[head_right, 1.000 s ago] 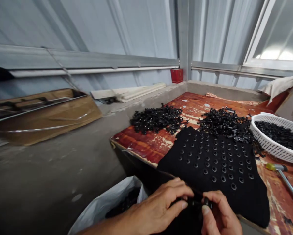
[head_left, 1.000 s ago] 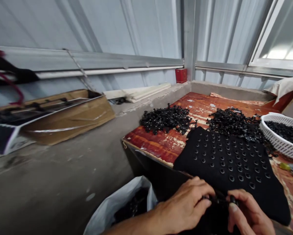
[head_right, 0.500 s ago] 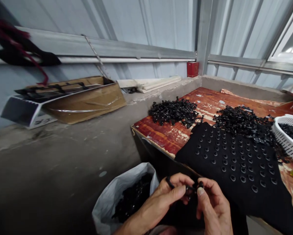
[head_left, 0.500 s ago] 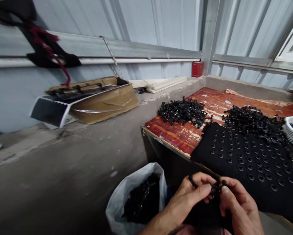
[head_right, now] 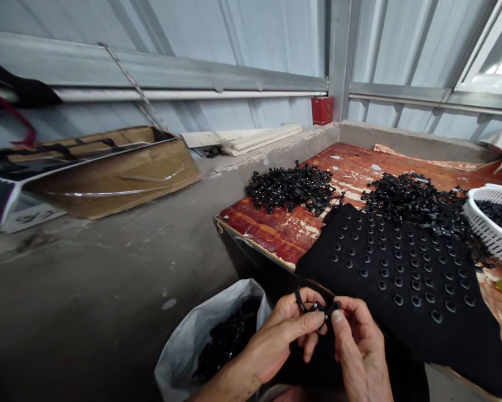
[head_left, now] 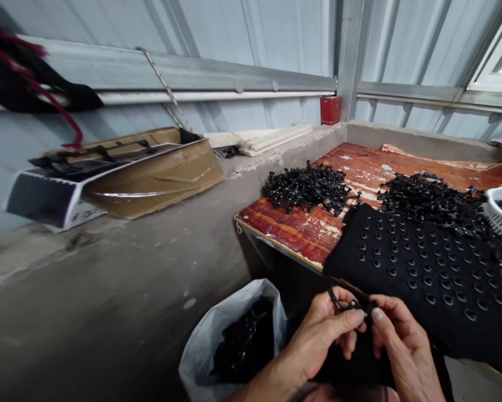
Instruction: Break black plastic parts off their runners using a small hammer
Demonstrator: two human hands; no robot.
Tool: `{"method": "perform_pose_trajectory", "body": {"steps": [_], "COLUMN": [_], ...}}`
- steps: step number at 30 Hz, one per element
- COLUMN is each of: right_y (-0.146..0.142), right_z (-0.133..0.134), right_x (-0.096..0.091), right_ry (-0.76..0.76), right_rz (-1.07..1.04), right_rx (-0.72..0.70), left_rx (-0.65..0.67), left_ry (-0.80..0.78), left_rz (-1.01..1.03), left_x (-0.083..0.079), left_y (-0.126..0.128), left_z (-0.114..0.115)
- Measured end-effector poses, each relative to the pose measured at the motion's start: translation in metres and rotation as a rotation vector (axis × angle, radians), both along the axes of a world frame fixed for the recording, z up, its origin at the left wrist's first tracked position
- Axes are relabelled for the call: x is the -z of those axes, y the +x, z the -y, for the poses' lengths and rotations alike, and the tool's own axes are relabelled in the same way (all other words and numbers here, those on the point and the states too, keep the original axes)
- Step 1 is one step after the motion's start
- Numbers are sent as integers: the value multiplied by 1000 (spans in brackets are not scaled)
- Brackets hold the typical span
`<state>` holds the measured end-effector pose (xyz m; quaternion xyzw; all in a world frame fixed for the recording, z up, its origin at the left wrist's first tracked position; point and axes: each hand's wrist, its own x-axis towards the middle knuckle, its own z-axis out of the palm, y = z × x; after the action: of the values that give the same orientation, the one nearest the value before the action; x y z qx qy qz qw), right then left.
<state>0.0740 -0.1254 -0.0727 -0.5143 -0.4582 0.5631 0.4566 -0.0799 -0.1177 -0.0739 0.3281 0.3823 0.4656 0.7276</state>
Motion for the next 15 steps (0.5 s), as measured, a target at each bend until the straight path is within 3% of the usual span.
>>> {"method": "perform_pose_trajectory", "body": {"steps": [10,13,15], "right_y": [-17,-2,23], "right_z": [-6,-4,2], "right_x": [-4,-6,-6], "right_ry": [140,196,283], "right_rz": [21,108,215], "right_rx": [23,31,122], "left_rx": [-45,-52,-78], "left_ry": [18,13,23], "left_rz": [-60,-93,-133], "left_x": [-15,-23,-29], "left_y": [-2,-5,-11], "left_z": [2,-7,-18]}}
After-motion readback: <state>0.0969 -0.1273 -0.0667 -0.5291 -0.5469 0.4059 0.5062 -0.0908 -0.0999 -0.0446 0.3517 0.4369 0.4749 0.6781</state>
